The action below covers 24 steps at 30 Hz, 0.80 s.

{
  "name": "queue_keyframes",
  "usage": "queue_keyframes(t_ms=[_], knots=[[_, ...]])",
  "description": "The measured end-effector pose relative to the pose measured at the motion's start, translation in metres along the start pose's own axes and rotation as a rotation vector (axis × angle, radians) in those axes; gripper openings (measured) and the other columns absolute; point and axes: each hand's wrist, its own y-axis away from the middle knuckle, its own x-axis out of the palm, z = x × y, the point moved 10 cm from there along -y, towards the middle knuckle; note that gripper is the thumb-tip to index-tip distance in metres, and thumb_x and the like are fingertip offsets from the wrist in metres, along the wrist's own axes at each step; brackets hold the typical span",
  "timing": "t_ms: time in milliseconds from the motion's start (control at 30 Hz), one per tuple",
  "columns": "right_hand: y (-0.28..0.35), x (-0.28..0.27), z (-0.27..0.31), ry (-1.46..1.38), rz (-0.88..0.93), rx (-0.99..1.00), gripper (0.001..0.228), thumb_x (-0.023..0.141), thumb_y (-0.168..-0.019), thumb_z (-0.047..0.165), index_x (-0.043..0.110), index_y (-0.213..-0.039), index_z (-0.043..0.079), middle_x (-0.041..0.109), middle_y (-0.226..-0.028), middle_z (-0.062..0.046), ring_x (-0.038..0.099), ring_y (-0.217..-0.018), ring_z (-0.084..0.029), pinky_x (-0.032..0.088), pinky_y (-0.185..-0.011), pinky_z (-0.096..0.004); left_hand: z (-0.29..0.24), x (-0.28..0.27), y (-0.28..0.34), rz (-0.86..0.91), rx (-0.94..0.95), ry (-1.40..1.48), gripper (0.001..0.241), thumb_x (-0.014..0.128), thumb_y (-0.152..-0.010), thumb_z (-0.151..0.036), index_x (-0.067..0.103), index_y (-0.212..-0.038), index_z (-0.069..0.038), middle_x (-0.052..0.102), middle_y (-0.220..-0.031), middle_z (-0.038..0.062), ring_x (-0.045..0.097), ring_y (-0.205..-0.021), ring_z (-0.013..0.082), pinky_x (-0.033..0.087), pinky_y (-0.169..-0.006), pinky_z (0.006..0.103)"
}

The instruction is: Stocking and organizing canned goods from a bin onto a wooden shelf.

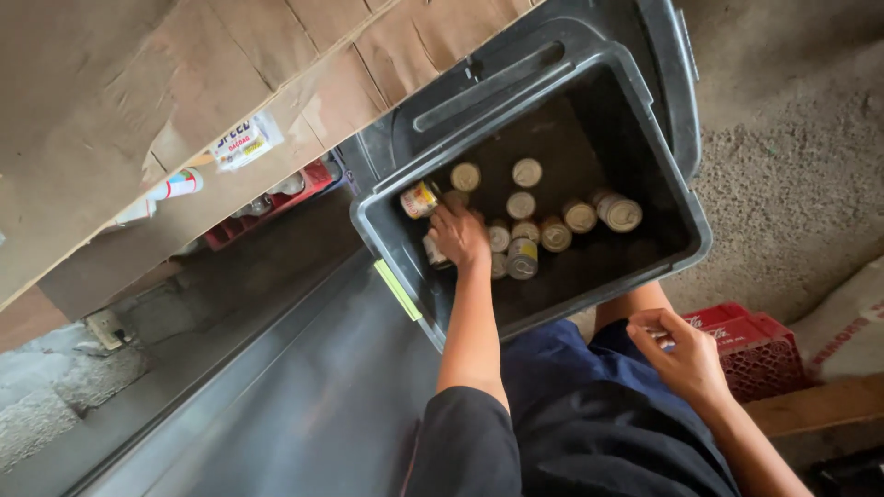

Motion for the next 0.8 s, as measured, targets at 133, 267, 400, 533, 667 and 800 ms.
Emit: queue_keyframes(t_ms=[133,267,400,533,667,800], knots=[[0.005,-0.007,-0.009,0.015,-0.031,-0.016,0.026,0.076,-0.088,0.020,0.075,-0.107,0.003,0.080,-0.091,-0.008,0.074,-0.083,-0.013,0.060,-0.074,-0.030,-0.002,0.007,-0.007,0.132,0.000,0.011,0.050,0.074,-0.086,-0.041,0.063,-0.122,-0.009,0.062,-0.108,0.012,0.059,-0.100,0.0301,0.045,-0.082,0.0451],[0.009,-0.008,-0.019,0.048,-0.007,0.054,0.026,0.077,-0.088,0.021,0.075,-0.108,0.004,0.080,-0.093,-0.007,0.075,-0.080,-0.014,0.059,-0.073,-0.031,-0.002,0.012,-0.013,0.281,-0.078,-0.017,0.053,0.073,-0.083,-0.047,0.063,-0.120,-0.009,0.061,-0.112,0.013,0.061,-0.104,0.0296,0.044,-0.087,0.0429],[0.017,-0.014,-0.017,0.021,0.005,0.036,0.027,0.075,-0.087,0.022,0.074,-0.108,0.005,0.080,-0.092,-0.006,0.075,-0.081,-0.012,0.059,-0.072,-0.030,0.001,0.044,-0.005,0.138,-0.160,-0.103,0.051,0.064,-0.093,-0.030,0.060,-0.139,-0.007,0.066,-0.111,0.007,0.065,-0.098,0.0237,0.042,-0.084,0.0415],[0.020,-0.019,-0.028,0.077,-0.007,0.054,0.027,0.076,-0.087,0.023,0.075,-0.107,0.005,0.080,-0.089,-0.007,0.076,-0.080,-0.012,0.059,-0.071,-0.030,-0.002,0.039,-0.024,0.306,-0.172,-0.026,0.057,0.059,-0.093,-0.028,0.055,-0.143,-0.002,0.071,-0.113,0.009,0.067,-0.099,0.0227,0.043,-0.083,0.0434],[0.023,-0.019,-0.039,0.066,0.009,0.098,0.027,0.077,-0.087,0.022,0.075,-0.107,0.005,0.081,-0.089,-0.007,0.075,-0.079,-0.014,0.059,-0.072,-0.031,0.000,0.057,-0.028,0.542,-0.146,-0.002,0.033,0.060,-0.096,-0.025,0.068,-0.125,-0.012,0.075,-0.118,0.007,0.071,-0.107,0.0239,0.043,-0.099,0.0466],[0.023,-0.019,-0.032,0.045,0.012,0.074,0.027,0.076,-0.087,0.022,0.075,-0.108,0.005,0.081,-0.090,-0.008,0.076,-0.081,-0.014,0.059,-0.073,-0.031,-0.005,0.059,-0.028,0.544,0.024,-0.016,0.031,0.066,-0.090,-0.028,0.070,-0.117,-0.013,0.076,-0.112,0.009,0.073,-0.103,0.0252,0.043,-0.105,0.0523]])
